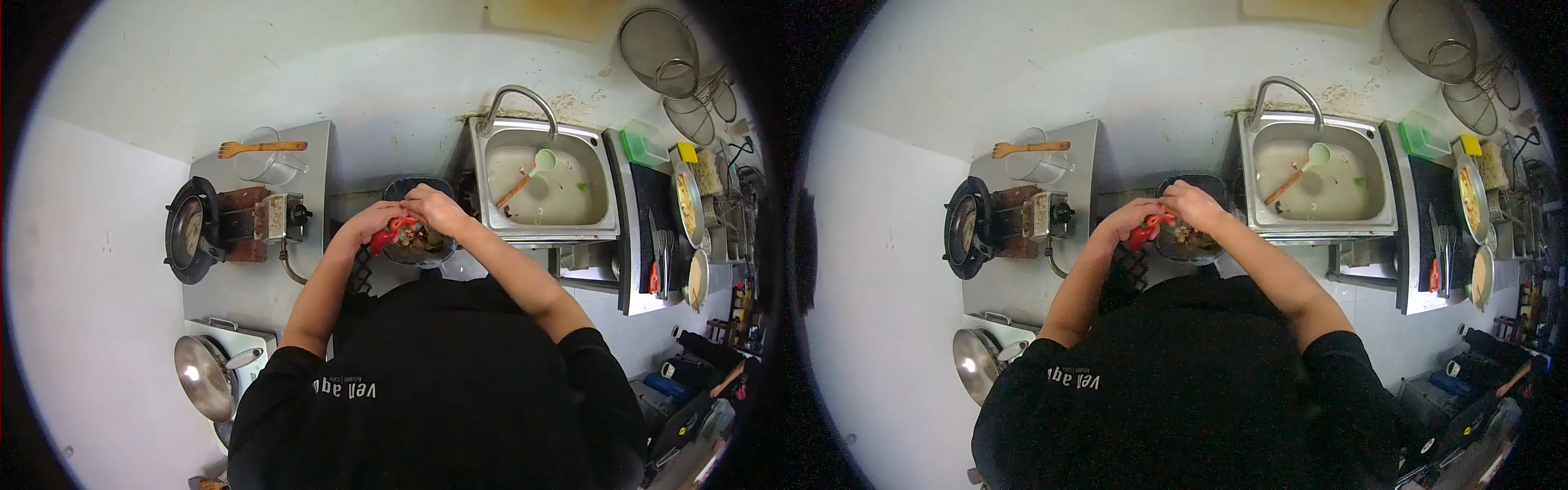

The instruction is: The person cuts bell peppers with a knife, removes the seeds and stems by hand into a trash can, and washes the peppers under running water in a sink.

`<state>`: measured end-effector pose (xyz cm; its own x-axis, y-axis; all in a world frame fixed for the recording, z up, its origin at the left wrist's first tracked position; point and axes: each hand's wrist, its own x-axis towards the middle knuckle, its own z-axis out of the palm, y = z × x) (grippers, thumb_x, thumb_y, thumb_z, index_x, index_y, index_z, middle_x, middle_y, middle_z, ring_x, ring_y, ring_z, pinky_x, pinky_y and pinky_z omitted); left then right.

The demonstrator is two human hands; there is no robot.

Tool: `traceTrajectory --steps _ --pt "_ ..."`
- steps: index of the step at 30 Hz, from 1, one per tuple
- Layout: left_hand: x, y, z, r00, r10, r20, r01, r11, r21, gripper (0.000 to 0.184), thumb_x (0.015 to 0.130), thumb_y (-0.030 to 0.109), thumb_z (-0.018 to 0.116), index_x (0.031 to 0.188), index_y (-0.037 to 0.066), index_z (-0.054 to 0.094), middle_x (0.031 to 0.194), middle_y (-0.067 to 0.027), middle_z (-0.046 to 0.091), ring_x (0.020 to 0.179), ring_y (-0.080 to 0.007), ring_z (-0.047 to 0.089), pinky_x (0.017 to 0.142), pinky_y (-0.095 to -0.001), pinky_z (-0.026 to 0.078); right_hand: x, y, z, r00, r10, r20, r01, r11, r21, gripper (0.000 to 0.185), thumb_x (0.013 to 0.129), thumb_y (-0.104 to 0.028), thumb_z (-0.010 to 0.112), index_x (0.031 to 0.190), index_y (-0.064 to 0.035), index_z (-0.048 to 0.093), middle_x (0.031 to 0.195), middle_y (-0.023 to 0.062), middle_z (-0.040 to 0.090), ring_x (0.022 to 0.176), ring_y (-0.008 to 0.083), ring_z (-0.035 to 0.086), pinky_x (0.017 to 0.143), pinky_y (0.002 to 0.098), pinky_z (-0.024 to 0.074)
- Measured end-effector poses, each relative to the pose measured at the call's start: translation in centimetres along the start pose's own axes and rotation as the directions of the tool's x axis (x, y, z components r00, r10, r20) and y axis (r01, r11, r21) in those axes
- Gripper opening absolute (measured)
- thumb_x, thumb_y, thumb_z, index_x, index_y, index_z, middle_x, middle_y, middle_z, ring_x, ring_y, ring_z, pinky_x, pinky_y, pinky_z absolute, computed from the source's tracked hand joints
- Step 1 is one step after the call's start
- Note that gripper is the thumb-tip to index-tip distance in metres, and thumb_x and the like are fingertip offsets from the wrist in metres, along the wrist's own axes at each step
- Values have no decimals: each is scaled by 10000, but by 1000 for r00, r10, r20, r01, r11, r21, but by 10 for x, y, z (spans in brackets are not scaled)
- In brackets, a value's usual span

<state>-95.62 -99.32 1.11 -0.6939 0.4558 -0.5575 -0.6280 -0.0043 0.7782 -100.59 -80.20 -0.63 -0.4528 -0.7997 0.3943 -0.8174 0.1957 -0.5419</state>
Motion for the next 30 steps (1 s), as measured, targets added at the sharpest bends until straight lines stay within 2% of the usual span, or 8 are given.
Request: traceTrajectory --steps 3,12,18,21,24,26,28,30 --pt "-3 6 3 998 19 -58 -21 999 -35 248 929 193 443 1041 8 565 902 -110 627 538 -159 550 487 -271 439 1 0 3 998 10 -67 -12 1000 -29 215 749 -103 615 946 -26 652 848 85 560 859 270 527 765 354 465" --pt "-3 2 7 991 91 -98 -94 995 -19 254 928 160 413 1119 30 518 882 -96 613 539 -154 552 496 -274 451 8 -4 -9 996 69 58 -60 988 -140 195 715 -74 588 895 -22 641 854 94 568 862 275 536 761 359 475" --pt "-11 5 8 983 141 -117 -128 986 106 339 927 160 408 1240 41 462 889 -81 606 533 -149 556 484 -265 453 10 4 -12 997 73 15 -69 983 -173 162 722 -85 581 861 -27 638 859 102 560 862 276 544 769 360 477" --pt "-11 4 12 985 115 -130 -112 993 34 377 931 160 403 1287 42 433 890 -79 603 524 -150 555 482 -268 455 7 1 -10 996 86 16 -83 985 -149 150 727 -90 573 849 -23 630 853 111 555 856 281 549 772 358 477" --pt "-11 5 14 984 106 -141 -88 988 126 380 937 154 396 1301 46 422 900 -82 602 519 -148 553 480 -271 455 3 -4 -2 992 117 -46 -122 984 -130 124 746 -97 563 827 -22 620 829 113 552 846 283 550 772 357 478" --pt "-9 3 14 984 120 -131 -105 988 115 388 939 157 394 1310 46 414 899 -83 600 517 -147 551 479 -271 454 3 -3 1 988 142 -55 -150 969 -194 96 756 -89 566 807 -21 611 822 126 560 844 308 565 752 379 490" --pt "-12 4 18 984 132 -123 -120 987 102 396 941 160 393 1320 46 405 898 -85 598 516 -147 548 478 -271 453 1 3 5 978 194 -80 -205 964 -171 89 762 -80 569 809 -15 606 827 143 568 840 326 574 738 393 492" --pt "-18 9 23 983 134 -126 -113 980 161 435 896 111 391 1326 46 406 900 -70 578 508 -144 538 484 -279 457 2 11 3 964 242 -108 -256 955 -148 81 768 -71 572 812 -9 602 832 161 576 837 343 583 724 406 493"
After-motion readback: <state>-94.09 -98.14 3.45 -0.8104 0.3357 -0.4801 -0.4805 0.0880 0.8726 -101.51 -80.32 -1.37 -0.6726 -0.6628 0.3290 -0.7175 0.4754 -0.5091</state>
